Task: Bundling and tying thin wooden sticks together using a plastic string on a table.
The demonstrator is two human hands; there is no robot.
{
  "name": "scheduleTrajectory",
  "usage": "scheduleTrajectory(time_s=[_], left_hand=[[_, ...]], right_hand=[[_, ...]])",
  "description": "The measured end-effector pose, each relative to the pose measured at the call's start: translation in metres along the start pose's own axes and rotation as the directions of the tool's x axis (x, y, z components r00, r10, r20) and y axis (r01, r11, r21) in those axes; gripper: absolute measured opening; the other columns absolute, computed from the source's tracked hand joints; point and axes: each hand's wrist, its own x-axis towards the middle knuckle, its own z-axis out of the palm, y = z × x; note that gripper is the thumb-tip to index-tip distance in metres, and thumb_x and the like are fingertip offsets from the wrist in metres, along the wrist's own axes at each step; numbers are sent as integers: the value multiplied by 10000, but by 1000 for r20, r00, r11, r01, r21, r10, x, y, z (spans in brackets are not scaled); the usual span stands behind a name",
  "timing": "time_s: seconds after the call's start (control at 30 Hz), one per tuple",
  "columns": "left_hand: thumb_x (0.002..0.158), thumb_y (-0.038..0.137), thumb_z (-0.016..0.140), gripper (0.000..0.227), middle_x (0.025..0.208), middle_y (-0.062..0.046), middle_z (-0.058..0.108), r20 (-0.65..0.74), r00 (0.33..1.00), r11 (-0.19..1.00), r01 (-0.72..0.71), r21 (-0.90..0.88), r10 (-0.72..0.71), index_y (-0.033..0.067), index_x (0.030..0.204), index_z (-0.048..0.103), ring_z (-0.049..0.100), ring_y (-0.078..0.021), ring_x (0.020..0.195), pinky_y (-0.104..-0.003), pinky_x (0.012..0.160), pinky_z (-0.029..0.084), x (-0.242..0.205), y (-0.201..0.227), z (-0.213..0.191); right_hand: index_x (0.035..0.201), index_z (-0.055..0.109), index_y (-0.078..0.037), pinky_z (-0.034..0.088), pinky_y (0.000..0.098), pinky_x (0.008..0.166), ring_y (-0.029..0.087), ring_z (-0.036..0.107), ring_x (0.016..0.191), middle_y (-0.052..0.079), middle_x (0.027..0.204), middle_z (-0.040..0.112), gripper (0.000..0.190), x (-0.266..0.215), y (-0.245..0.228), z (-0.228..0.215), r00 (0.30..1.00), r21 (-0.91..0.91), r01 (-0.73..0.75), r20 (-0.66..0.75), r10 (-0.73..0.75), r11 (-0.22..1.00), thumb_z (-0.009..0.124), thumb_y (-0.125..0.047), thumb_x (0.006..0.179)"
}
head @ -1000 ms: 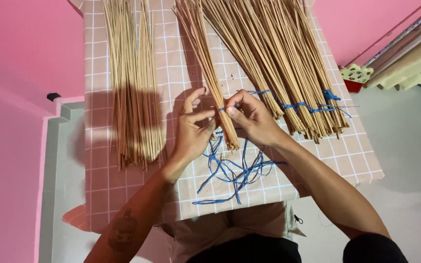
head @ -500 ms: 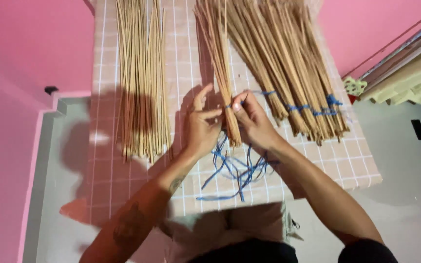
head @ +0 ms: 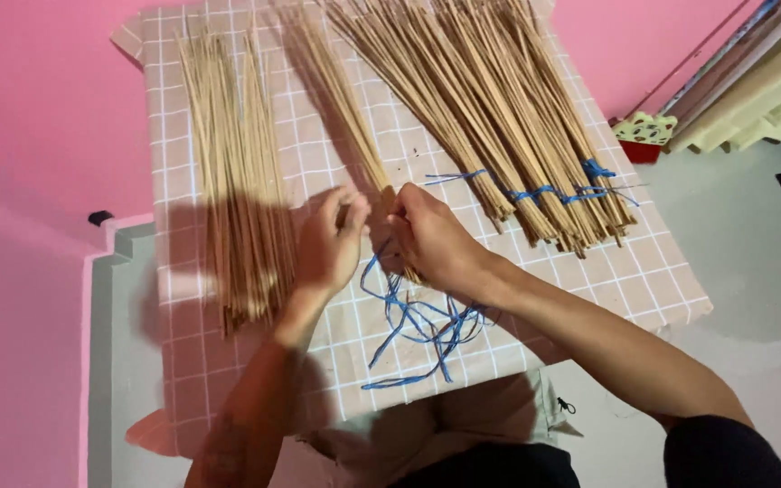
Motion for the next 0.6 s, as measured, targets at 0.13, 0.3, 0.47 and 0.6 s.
scheduleTrajectory(time_s=[0.13, 0.3, 0.47, 0.6], left_hand=[[946, 627, 580, 655, 873, -77, 786, 46, 999, 1000, 11, 2, -11, 124, 1364, 611, 786, -231, 897, -348, 847, 586, 30, -8, 10], [883, 399, 780, 511, 1148, -151, 751, 64, 998, 985, 3, 171, -14, 100, 1285, 680, 753, -273, 1010, -313, 850, 610, 81, -34, 31], [892, 455, 767, 631, 1118, -160, 761, 69, 994, 996, 85, -18, -84, 56, 1354, 609, 731, -300, 1090, -414, 993, 553, 48, 0, 29], [860, 458, 786, 535, 1027, -100, 791, -7, 997, 978, 73, 195, -73, 122, 1266, 692, 755, -255, 1017, -383, 902, 595, 63, -26, 43]], right_hand=[[1084, 487, -18, 548, 607, 823, 530, 679, 909, 337, 1025, 641, 218, -6, -31, -5, 992, 45, -92, 88, 87, 995, 560, -173, 948], [1111, 443, 27, 582, 582, 776, 544, 659, 931, 296, 1014, 594, 580, 2, -23, -7, 971, -331, 207, 187, -151, 921, 791, 3, 648], [1076, 478, 19, 617, 461, 712, 448, 685, 886, 244, 963, 597, 564, -3, -8, 13, 945, -624, 324, 180, -273, 711, 819, -220, 695], [1060, 485, 19, 615, 459, 668, 450, 694, 860, 221, 935, 599, 520, 6, 7, 35, 969, -593, 248, 145, -201, 766, 789, -267, 749]])
